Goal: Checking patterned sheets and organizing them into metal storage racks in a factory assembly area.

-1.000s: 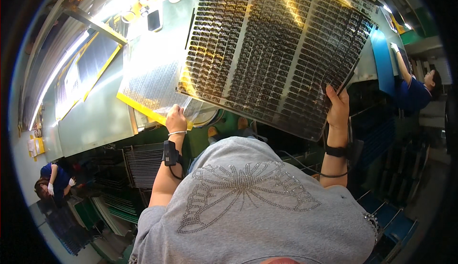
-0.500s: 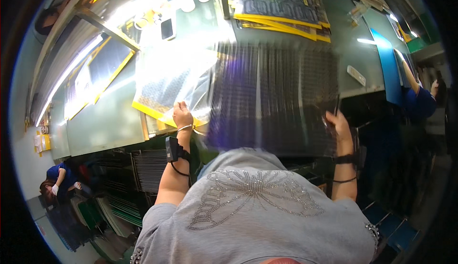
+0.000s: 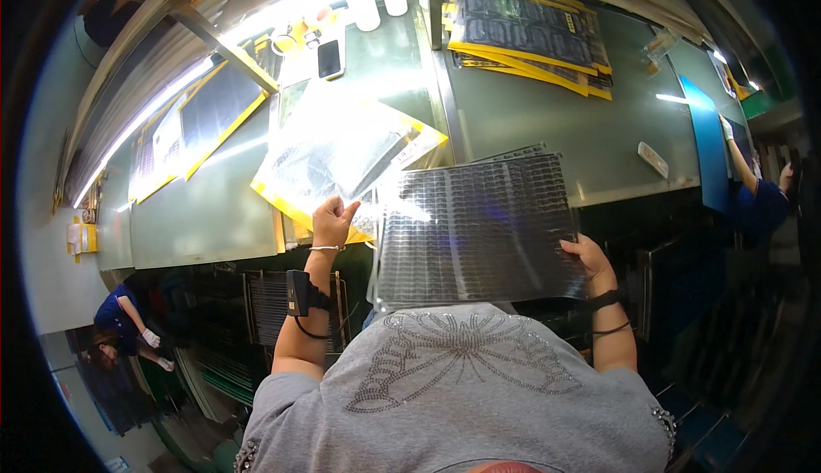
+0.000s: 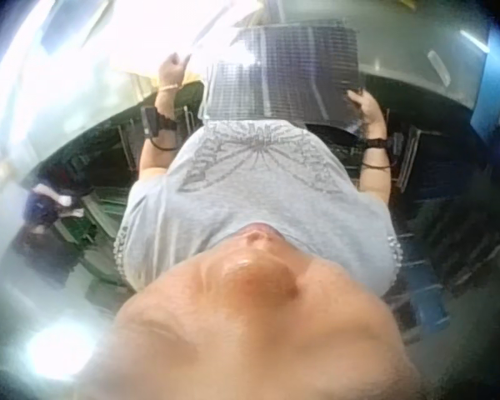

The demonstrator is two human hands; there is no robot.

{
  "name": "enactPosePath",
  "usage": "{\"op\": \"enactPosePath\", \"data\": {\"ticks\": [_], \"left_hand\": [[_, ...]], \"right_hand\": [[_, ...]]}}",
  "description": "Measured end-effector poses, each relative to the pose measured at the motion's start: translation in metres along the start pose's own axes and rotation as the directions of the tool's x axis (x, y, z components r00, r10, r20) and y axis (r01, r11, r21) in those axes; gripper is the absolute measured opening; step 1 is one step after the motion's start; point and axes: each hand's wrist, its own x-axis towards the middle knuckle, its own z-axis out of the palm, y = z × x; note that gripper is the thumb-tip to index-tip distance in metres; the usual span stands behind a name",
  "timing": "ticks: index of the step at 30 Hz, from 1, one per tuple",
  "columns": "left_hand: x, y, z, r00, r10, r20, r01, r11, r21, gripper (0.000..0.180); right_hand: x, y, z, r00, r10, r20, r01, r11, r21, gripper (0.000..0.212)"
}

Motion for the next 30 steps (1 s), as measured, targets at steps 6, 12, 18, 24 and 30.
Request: {"op": "enactPosePath", "data": {"ticks": [6,12,18,24,30], "left_hand": [[-0.019,0.005,-0.016,0.967,0.174,0.186,-0.220,0.939,0.264,0.014],[-0.044,0.040,-0.019,0.973,0.188,0.137,-0.225,0.910,0.349,0.015],[-0.033,0.042,0.004,0.901,0.369,0.229,-0.423,0.866,0.267,0.012],[-0.045,0.047,0.026,0.849,0.399,0.347,-0.493,0.835,0.246,0.010],[-0.049,0.041,0.024,0.918,0.316,0.241,-0.349,0.931,0.108,0.008]], "right_hand": [[0.015,0.022,0.019,0.939,-0.263,-0.222,0.288,0.954,0.089,0.031],[0.016,0.048,0.036,0.903,-0.322,-0.286,0.357,0.931,0.079,0.029],[0.041,0.028,0.067,0.985,-0.173,0.013,0.173,0.985,-0.008,0.026],[0.104,0.055,0.157,0.986,-0.155,0.057,0.155,0.988,0.019,0.039],[0.140,0.077,0.226,0.975,0.167,0.147,-0.087,0.896,-0.436,0.044]]}}
